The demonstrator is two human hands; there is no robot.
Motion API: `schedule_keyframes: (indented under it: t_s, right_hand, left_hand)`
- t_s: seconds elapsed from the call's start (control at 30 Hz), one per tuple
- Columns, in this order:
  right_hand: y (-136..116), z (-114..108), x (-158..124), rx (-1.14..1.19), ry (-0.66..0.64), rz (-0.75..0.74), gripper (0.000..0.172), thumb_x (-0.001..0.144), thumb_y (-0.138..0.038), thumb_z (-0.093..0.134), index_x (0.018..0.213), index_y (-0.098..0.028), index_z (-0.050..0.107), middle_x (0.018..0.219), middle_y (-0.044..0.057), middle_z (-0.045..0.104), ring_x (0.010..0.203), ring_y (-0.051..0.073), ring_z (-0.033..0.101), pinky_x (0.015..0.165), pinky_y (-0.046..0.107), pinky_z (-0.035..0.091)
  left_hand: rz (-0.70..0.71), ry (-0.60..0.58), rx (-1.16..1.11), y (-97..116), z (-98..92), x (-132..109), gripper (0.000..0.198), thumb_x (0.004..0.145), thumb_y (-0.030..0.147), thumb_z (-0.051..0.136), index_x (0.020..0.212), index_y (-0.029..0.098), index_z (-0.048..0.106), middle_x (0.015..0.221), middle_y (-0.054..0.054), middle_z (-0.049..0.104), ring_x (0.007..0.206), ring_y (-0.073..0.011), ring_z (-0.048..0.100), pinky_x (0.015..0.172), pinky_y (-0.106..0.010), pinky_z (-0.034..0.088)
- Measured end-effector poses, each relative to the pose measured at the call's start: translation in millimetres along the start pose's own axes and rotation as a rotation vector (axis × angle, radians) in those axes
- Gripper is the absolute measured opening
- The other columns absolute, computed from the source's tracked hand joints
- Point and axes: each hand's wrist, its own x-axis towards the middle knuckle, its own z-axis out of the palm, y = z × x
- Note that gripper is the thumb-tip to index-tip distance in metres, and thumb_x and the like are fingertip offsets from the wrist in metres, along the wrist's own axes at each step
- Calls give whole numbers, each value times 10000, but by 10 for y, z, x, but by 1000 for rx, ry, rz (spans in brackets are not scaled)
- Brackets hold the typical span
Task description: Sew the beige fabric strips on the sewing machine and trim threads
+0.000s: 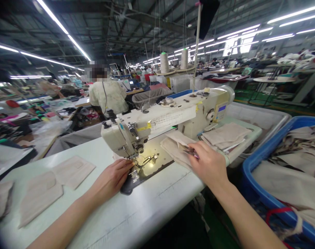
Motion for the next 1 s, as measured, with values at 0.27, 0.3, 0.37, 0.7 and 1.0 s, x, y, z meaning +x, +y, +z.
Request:
schedule_keyframes:
  t_s: [0.27,0.3,0.37,0.7,1.0]
  right_hand:
    - [-50,-216,58,48,222,89,59,881,-173,614,877,-184,671,795,15,691,665,138,625,606,237,441]
    - [-87,-244,52,72,205,90,57,884,-175,614,875,-189,669,782,8,686,640,129,609,597,235,436]
    - [-192,-298,30,142,143,101,54,890,-178,615,878,-200,663,773,-6,680,625,117,595,598,230,437]
    - [-732,-340,-287,389,-52,-44,122,909,-128,570,1012,-179,612,755,12,651,632,136,613,573,255,444]
    - [-1027,-292,-489,515,-135,-381,133,915,-215,599,1017,-137,635,806,61,708,599,172,648,499,289,441]
  left_hand:
    - [-16,2,27,11,13,-14,394,1006,203,334,1254,96,621,1264,-141,638,1162,-259,557,1019,-403,501]
    - [-24,8,39,12,22,-18,396,1007,208,336,1261,92,617,1268,-144,637,1163,-261,559,1019,-406,502]
    - [-41,21,60,5,50,-25,400,1007,222,339,1265,95,618,1262,-147,642,1156,-265,572,1010,-408,510]
    - [-373,78,-74,232,-98,-197,450,952,453,386,926,167,733,1013,-142,718,961,-323,645,865,-477,528]
    - [-999,-74,-1550,806,-255,-194,484,757,553,732,1077,191,701,870,-50,741,792,-198,663,704,-265,495]
